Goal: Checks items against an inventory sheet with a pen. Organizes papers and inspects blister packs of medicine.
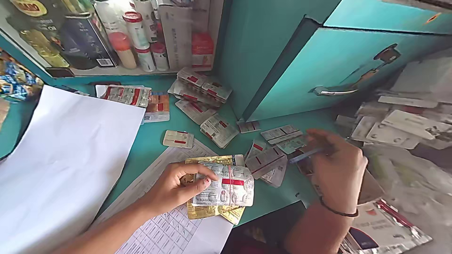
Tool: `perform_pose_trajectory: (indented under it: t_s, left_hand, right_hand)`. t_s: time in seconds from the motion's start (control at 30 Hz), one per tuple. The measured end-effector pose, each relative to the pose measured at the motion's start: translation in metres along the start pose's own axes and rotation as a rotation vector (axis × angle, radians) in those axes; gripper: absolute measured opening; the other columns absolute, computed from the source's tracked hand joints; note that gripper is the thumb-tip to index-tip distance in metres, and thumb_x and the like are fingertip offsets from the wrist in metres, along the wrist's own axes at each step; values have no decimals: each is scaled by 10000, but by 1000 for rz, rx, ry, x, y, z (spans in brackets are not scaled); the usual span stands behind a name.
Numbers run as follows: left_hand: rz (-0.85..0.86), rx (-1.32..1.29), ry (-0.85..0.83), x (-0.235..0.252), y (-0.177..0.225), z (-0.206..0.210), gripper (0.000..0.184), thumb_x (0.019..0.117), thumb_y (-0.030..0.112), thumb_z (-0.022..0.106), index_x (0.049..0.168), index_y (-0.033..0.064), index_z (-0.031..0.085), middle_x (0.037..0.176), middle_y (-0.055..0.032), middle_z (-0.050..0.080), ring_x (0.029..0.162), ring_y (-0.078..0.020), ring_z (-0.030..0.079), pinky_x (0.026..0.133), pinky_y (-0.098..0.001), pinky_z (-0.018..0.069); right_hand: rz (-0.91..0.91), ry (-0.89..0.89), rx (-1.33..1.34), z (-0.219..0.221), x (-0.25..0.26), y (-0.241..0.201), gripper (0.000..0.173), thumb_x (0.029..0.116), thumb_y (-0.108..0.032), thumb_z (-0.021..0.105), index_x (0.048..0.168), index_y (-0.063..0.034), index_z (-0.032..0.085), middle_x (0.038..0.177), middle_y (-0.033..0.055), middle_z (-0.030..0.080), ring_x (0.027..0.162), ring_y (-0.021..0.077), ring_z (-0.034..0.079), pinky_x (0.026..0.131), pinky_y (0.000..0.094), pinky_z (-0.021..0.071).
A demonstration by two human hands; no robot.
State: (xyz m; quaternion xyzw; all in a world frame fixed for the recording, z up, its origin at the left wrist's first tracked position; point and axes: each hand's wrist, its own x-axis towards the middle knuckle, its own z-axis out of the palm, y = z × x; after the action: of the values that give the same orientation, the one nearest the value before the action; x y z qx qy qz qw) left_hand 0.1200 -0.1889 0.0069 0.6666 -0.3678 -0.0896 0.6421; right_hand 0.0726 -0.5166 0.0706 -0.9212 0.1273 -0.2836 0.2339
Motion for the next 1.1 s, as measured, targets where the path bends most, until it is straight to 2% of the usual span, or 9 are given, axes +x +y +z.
perform_pose_trajectory:
  t_s: [0.1, 0.2, 0.4, 0.5, 0.67, 0.8, 0.9, 1.0, 1.1]
  left_hand:
    - [6, 1, 0, 0, 0, 0, 171, 999, 168, 601, 1064, 99, 744, 1057, 93, 743, 986, 66, 654, 843, -114, 534]
    - [11, -3, 0, 0, -1, 0, 170, 995, 164, 602, 1065, 101, 744, 1055, 90, 744, 979, 66, 655, 830, -110, 533]
    - [9, 2, -4, 0, -1, 0, 177, 1001, 181, 599, 1062, 104, 746, 1056, 94, 745, 989, 67, 653, 847, -111, 531]
    - [14, 3, 1, 0, -2, 0, 174, 1001, 191, 604, 1060, 111, 747, 1055, 94, 747, 988, 67, 655, 842, -113, 534]
    - [6, 8, 9, 0, -1, 0, 172, 988, 187, 607, 1052, 123, 753, 1038, 112, 746, 957, 87, 646, 810, -90, 521]
    - [5, 1, 13, 0, -1, 1, 172, 984, 183, 607, 1057, 128, 753, 1047, 108, 748, 957, 77, 654, 804, -96, 528]
    - [15, -4, 15, 0, -2, 1, 170, 985, 182, 609, 1061, 132, 753, 1048, 109, 747, 957, 73, 656, 806, -95, 529]
    - [29, 17, 21, 0, -4, 1, 172, 985, 196, 609, 1058, 143, 756, 1040, 112, 747, 951, 75, 655, 807, -95, 529]
    - [31, 36, 24, 0, -5, 1, 175, 981, 214, 610, 1060, 168, 760, 1034, 122, 748, 943, 80, 656, 800, -90, 525]
  right_hand:
    - [84, 36, -126, -2, 0, -4, 218, 950, -35, 590, 1118, 32, 711, 980, 260, 722, 888, 435, 688, 769, 652, 473]
    - [149, 29, -162, 4, 3, -7, 218, 967, -125, 630, 1090, 36, 710, 956, 275, 706, 895, 463, 670, 773, 669, 460]
    - [316, -93, -369, 12, 5, -12, 510, 938, -258, 723, 1279, 89, 571, 1225, 440, 546, 1161, 629, 534, 862, 740, 424]
    - [336, -176, -418, 16, 9, -12, 602, 902, -247, 779, 1305, 134, 545, 1218, 455, 545, 1203, 636, 504, 916, 732, 415]
    - [299, -191, -376, 16, 10, -7, 406, 878, -131, 790, 1174, 94, 626, 1097, 382, 639, 1140, 584, 572, 963, 733, 373]
    - [281, -87, -279, 17, 9, -7, 263, 900, -83, 750, 1083, 78, 651, 998, 340, 666, 1038, 557, 616, 907, 729, 400]
    - [205, 168, -141, 16, 3, -4, 178, 909, -16, 626, 1037, 107, 641, 913, 291, 672, 878, 446, 665, 778, 624, 488]
    - [100, 516, -3, 15, 0, 4, 115, 921, -15, 627, 948, 94, 604, 850, 146, 658, 810, 135, 646, 747, 293, 520]
    - [-5, 657, 211, 8, -2, 4, 143, 900, 37, 649, 854, 31, 513, 848, 37, 633, 820, -8, 634, 755, 164, 533]
